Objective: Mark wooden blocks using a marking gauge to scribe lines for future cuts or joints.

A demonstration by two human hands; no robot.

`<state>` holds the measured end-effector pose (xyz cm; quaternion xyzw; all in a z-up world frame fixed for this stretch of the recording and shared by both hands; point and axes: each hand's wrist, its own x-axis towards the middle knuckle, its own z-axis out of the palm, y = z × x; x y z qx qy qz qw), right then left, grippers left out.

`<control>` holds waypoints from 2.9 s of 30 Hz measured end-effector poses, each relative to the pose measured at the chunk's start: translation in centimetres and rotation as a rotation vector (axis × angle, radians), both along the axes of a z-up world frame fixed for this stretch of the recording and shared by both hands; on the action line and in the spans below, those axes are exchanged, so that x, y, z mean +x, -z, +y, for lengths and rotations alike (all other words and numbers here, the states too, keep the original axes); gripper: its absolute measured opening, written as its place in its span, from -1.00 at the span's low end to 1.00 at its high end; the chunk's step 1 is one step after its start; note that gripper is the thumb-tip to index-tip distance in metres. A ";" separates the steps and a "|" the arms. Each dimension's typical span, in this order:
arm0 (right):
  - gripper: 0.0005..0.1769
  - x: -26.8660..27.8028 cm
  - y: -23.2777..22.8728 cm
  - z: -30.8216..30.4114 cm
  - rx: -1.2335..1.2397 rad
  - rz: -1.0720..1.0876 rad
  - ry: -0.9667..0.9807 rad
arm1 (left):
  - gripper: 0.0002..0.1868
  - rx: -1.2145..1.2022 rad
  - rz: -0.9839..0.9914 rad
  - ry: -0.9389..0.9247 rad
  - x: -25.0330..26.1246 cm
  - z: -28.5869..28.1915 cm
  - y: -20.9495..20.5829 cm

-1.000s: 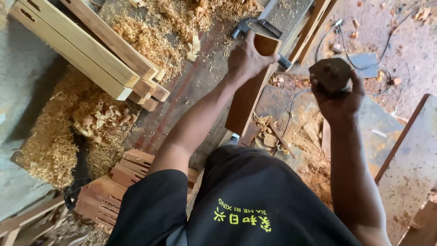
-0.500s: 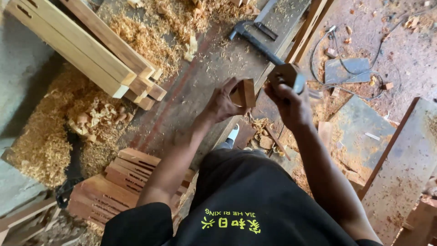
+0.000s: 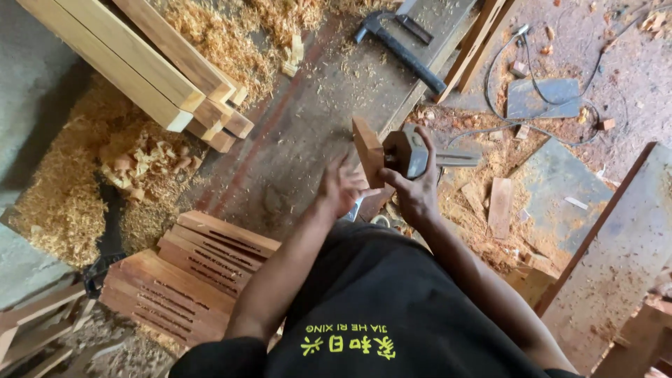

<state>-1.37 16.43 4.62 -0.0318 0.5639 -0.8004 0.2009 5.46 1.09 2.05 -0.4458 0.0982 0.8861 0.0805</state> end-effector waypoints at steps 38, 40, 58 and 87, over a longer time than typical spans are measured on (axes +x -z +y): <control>-0.34 0.7 -8.7 2.7 0.759 0.086 -0.422 | -0.16 -0.605 -0.375 0.152 -3.4 7.6 -0.8; -0.33 0.8 -9.3 2.9 0.784 0.074 -0.437 | -0.22 -0.605 -0.384 0.176 -3.1 7.3 -1.8; -0.39 0.0 -10.0 1.6 0.771 -0.007 -0.380 | -0.16 -0.596 -0.383 0.150 -3.8 7.6 -0.2; -0.54 -0.6 0.5 9.3 0.158 -0.394 0.442 | -0.51 -1.699 -0.170 0.913 -4.1 6.3 20.6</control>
